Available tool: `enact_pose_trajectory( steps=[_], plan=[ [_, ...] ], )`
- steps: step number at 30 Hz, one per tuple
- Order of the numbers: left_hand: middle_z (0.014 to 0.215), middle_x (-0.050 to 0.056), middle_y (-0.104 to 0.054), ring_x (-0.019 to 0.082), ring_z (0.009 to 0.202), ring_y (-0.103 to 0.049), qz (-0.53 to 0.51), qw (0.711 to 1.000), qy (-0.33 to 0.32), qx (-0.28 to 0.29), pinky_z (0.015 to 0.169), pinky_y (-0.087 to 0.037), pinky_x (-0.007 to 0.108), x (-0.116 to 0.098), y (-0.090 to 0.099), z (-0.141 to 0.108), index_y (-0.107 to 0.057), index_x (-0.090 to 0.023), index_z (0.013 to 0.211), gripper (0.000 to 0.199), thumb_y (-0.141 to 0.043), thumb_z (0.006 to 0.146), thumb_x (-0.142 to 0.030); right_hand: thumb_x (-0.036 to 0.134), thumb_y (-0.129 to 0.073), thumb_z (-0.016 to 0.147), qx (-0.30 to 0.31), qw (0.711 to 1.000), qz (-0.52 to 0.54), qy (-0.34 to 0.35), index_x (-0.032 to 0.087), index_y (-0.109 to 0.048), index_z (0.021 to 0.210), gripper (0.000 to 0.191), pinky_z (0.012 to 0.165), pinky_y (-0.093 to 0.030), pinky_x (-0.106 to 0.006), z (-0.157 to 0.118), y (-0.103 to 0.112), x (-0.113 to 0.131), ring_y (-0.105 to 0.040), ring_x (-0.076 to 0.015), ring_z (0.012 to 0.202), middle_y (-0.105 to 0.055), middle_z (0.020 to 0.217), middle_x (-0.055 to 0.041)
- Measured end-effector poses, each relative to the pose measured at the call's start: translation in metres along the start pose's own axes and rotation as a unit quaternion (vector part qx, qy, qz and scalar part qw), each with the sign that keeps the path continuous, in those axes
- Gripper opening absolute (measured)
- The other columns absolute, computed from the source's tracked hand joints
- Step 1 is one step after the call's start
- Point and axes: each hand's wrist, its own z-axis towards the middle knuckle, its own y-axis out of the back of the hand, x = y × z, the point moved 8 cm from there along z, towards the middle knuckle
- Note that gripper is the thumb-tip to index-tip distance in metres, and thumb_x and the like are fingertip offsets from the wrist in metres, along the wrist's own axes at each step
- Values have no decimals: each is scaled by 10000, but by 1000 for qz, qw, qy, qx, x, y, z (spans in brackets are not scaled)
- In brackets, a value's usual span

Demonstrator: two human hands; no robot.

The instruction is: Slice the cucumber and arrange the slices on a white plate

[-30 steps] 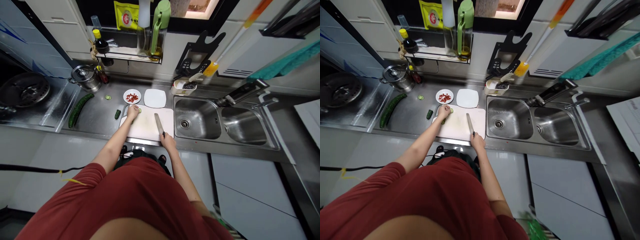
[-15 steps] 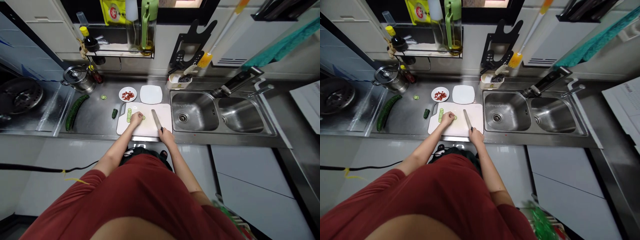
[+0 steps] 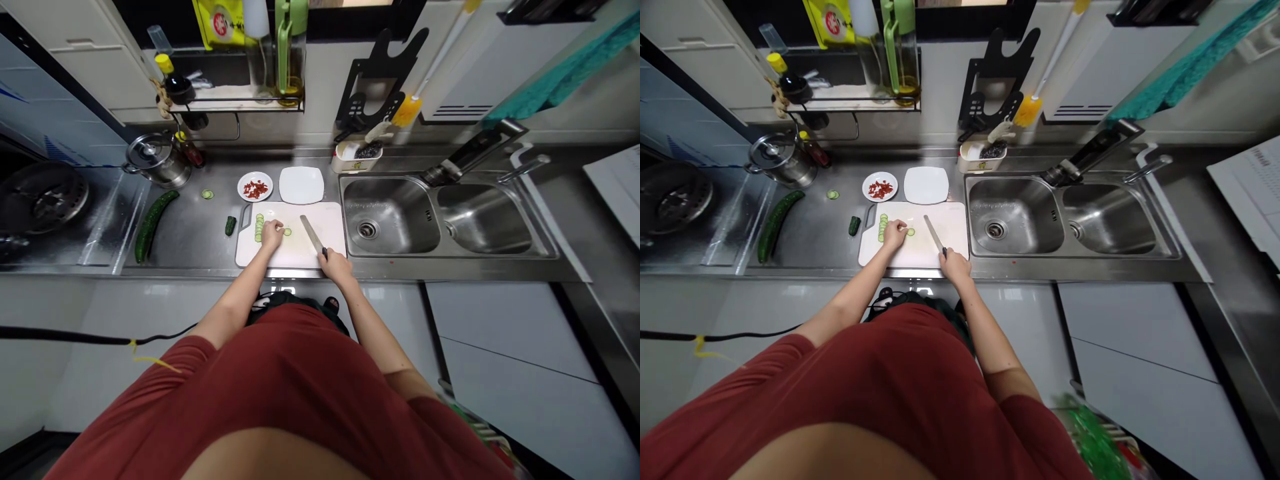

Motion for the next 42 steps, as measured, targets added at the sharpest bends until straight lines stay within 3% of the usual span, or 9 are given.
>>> enact_pose_trajectory(
  steps=[5, 15, 27, 42],
  plan=[
    [916, 54, -560, 171, 860, -548, -6, 1000, 3, 8, 847, -415, 280, 0, 0, 2, -661, -199, 898, 133, -630, 771, -222, 492, -266, 975, -7, 999, -22, 33, 183, -540, 1192, 467, 834, -427, -329, -12, 4, 7, -609, -250, 1034, -660, 1084, -130],
    [916, 51, -567, 184, 885, -548, 20, 1000, 10, 18, 846, -410, 293, -3, 1, 4, -648, -217, 885, 116, -611, 781, -253, 512, -270, 971, 7, 996, -58, 73, 200, -554, 1154, 461, 796, -428, -328, -28, -8, 13, -626, -249, 982, -669, 1036, -120],
    [928, 61, -578, 196, 898, -549, 34, 999, -1, 14, 846, -406, 300, -6, 3, 3, -640, -220, 885, 119, -616, 785, -282, 522, -277, 968, 12, 996, -56, 72, 204, -557, 1165, 467, 816, -427, -335, -27, -12, 13, -622, -253, 999, -667, 1044, -121],
    [943, 66, -588, 198, 884, -558, 44, 999, 3, 32, 822, -415, 302, -5, 2, 8, -637, -225, 888, 110, -612, 793, -275, 448, -336, 972, 35, 992, -82, 94, 177, -569, 1161, 404, 839, -430, -329, -19, 1, 12, -622, -245, 1024, -671, 1067, -139]
  ],
)
